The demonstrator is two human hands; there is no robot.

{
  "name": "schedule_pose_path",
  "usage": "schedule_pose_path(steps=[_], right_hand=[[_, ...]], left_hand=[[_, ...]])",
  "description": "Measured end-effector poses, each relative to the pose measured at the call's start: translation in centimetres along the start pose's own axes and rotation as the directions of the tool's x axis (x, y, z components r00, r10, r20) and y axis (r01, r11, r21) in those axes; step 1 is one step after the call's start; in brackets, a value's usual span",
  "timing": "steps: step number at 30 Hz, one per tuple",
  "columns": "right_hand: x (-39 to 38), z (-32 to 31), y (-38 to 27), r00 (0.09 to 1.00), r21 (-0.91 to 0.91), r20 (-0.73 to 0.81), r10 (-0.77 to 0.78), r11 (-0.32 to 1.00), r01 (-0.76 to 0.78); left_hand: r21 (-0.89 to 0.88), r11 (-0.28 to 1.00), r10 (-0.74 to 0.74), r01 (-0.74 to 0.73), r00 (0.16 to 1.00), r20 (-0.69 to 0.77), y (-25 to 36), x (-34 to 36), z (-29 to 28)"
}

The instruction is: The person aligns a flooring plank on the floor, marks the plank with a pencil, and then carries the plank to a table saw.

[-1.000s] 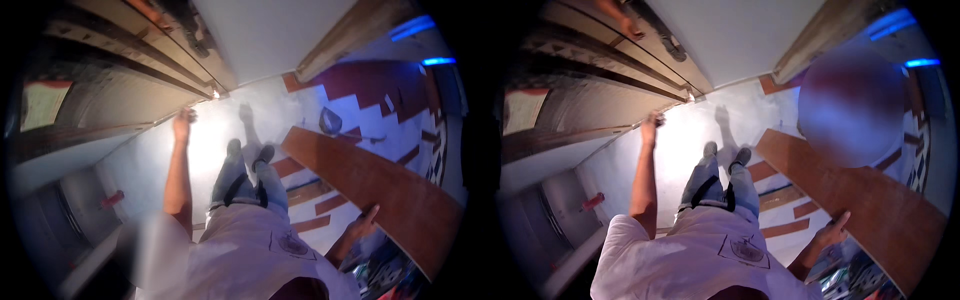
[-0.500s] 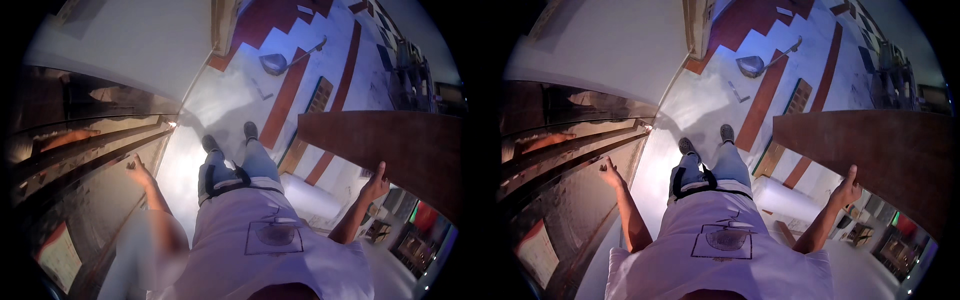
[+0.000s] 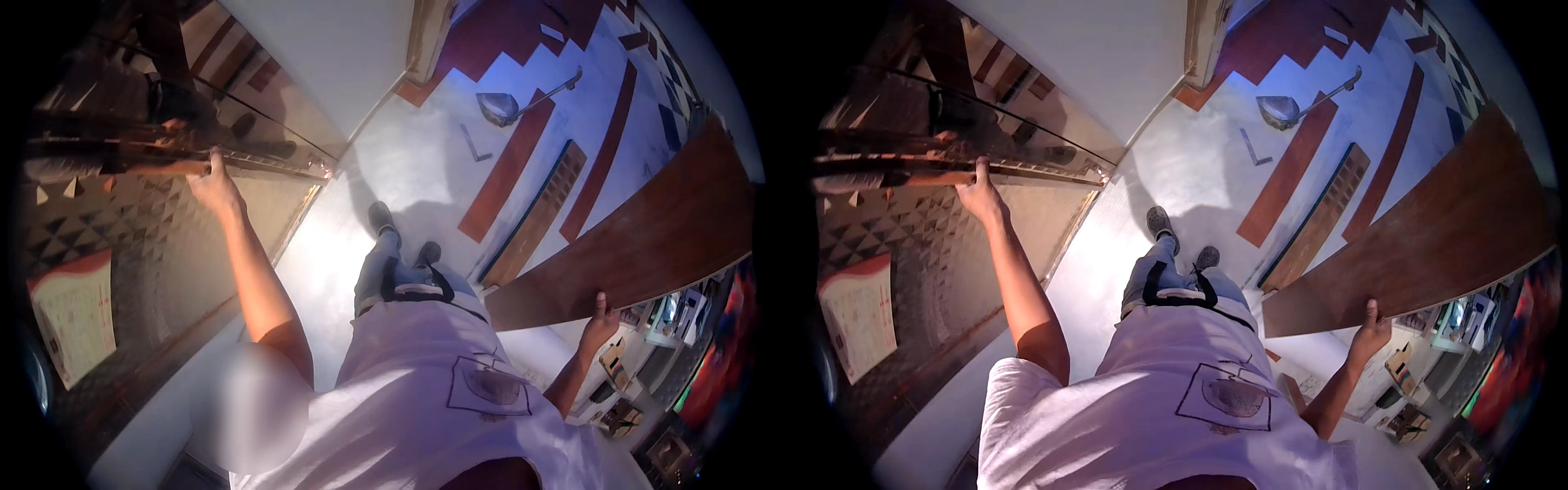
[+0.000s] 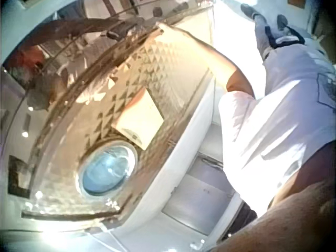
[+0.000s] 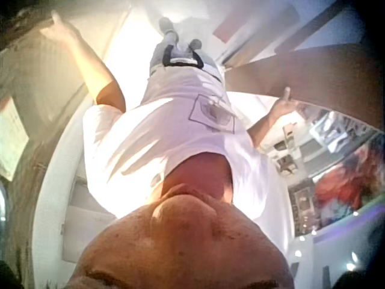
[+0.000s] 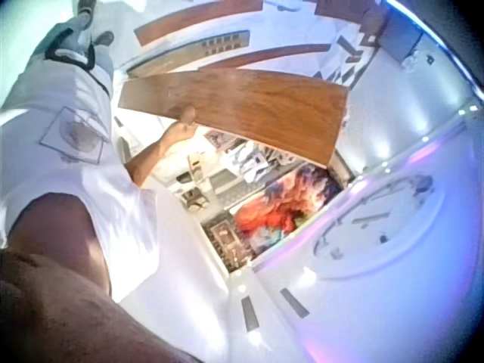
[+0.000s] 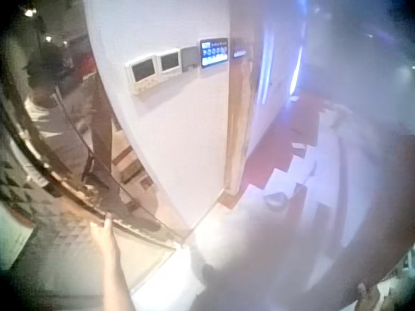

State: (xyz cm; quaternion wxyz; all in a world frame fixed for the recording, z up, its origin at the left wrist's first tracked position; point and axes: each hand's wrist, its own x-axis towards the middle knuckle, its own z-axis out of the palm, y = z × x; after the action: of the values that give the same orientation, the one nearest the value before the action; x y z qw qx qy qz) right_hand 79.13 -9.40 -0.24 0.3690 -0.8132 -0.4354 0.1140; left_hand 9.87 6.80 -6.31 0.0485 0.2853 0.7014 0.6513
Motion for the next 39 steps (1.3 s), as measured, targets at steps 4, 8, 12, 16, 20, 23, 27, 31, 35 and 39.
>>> schedule_pose_path(steps=[4,8,12,16,20,23,27,31,35,39], right_hand=[[-2.0,-1.8,4.1,0.997,0.063,0.07,0.017,0.998,-0.022],[-4.4,-3.1,6.7,0.987,0.09,0.106,0.121,0.987,-0.13],[-5.0,-4.6,7.7,0.979,0.074,0.11,0.17,0.981,-0.178],[-3.7,-5.4,9.7,0.985,0.193,0.107,0.132,0.969,-0.151],[-1.9,-4.8,9.2,0.993,0.207,0.083,0.09,0.973,-0.105],[-0.8,-4.3,8.5,0.991,0.198,0.087,0.103,0.973,-0.118],[1.4,-2.8,7.8,0.986,0.208,0.117,0.121,0.967,-0.144],[4.7,-0.8,5.5,0.989,0.094,0.11,0.095,0.99,-0.105],[9.0,1.7,5.7,0.974,0.088,0.196,0.115,0.987,-0.134],[11.1,5.4,7.7,0.953,0.216,0.301,0.039,0.97,-0.108]], left_hand=[[-0.026,0.998,-0.055,0.055,0.998,-0.028,1.3,-1.4,0.4],[0.035,0.999,-0.024,0.025,1.0,-0.013,2.2,-3.8,-0.1],[-0.219,0.975,-0.04,0.045,0.999,0.026,2.6,-7.3,-0.8],[0.027,0.997,-0.069,0.068,0.996,0.054,2.3,-9.4,-2.5],[-0.041,0.996,-0.079,0.083,0.993,0.092,3.9,-11.9,-2.4],[-0.1,0.99,-0.087,0.097,0.991,0.097,4.3,-13.4,-2.7],[-0.115,0.979,-0.161,0.168,0.985,0.064,4.7,-15.7,-3.3],[-0.043,0.979,-0.196,0.198,0.98,0.039,6.1,-17.5,-3.5],[0.098,0.983,-0.158,0.157,0.987,0.01,8.8,-18.5,-2.4],[0.069,0.982,-0.178,0.177,0.984,0.009,10.3,-19.6,-3.8]])
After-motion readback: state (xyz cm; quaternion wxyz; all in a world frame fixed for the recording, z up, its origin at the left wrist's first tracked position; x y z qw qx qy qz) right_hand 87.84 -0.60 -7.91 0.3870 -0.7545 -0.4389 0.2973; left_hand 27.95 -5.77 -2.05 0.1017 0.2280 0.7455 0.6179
